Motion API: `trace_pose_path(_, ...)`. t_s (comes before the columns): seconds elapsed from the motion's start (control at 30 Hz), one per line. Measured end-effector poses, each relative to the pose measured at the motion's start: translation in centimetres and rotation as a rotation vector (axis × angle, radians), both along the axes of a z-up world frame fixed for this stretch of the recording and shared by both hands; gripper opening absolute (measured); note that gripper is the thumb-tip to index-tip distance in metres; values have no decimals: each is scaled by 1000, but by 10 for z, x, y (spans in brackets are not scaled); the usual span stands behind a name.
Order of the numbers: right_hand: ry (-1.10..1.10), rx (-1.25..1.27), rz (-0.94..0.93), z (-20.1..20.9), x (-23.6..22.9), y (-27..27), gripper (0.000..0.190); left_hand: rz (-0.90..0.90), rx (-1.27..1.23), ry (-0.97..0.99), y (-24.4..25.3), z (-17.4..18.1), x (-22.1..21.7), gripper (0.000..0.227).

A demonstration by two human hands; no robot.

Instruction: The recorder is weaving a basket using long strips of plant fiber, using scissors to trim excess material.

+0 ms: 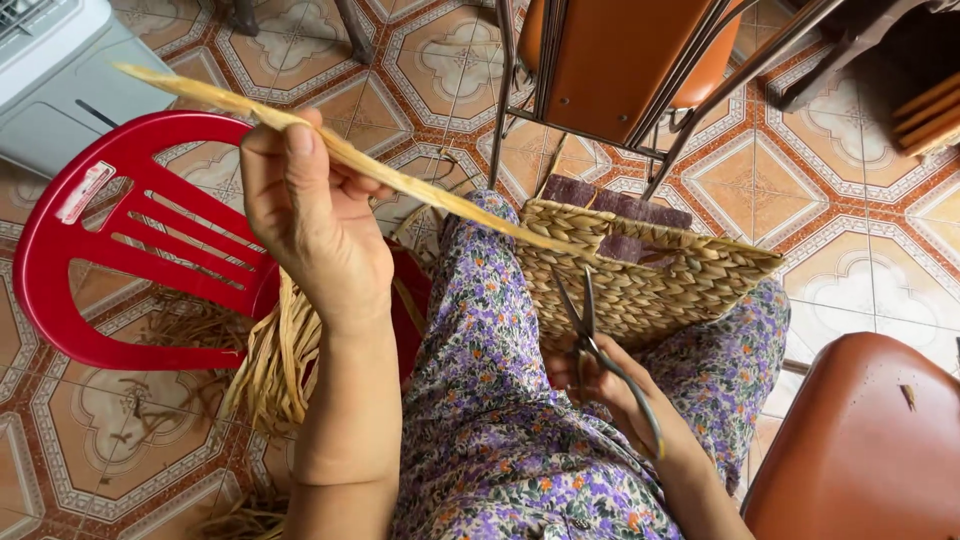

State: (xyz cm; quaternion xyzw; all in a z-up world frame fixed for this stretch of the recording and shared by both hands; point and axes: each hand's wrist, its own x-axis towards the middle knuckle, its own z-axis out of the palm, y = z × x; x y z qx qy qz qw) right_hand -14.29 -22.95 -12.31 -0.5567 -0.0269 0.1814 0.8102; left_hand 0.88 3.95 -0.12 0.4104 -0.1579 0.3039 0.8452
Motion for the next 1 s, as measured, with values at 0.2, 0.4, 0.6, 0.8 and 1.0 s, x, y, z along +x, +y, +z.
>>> trace_pose_path(0.2,5,146,-114,-13,18,9,87,-28,-46,65,5,-3,-13,12)
trace_pose_path(0.4,19,236,-315,-25,-10,-39,65,-17,-124,73,9,-19,-13,14)
trace_pose_path(0.6,-142,-770,-922,-116,-151,-227,37,-26,14,134,-1,-37,-29,13)
trace_pose_path(0.8,253,-1082,-779,-105,-251,-349,27,-274,-33,309,-33,-68,-46,9)
trace_pose_path(1.0,56,-786,-730,-29,-164,-234,41,-534,-79,414,-78,-94,-84,13)
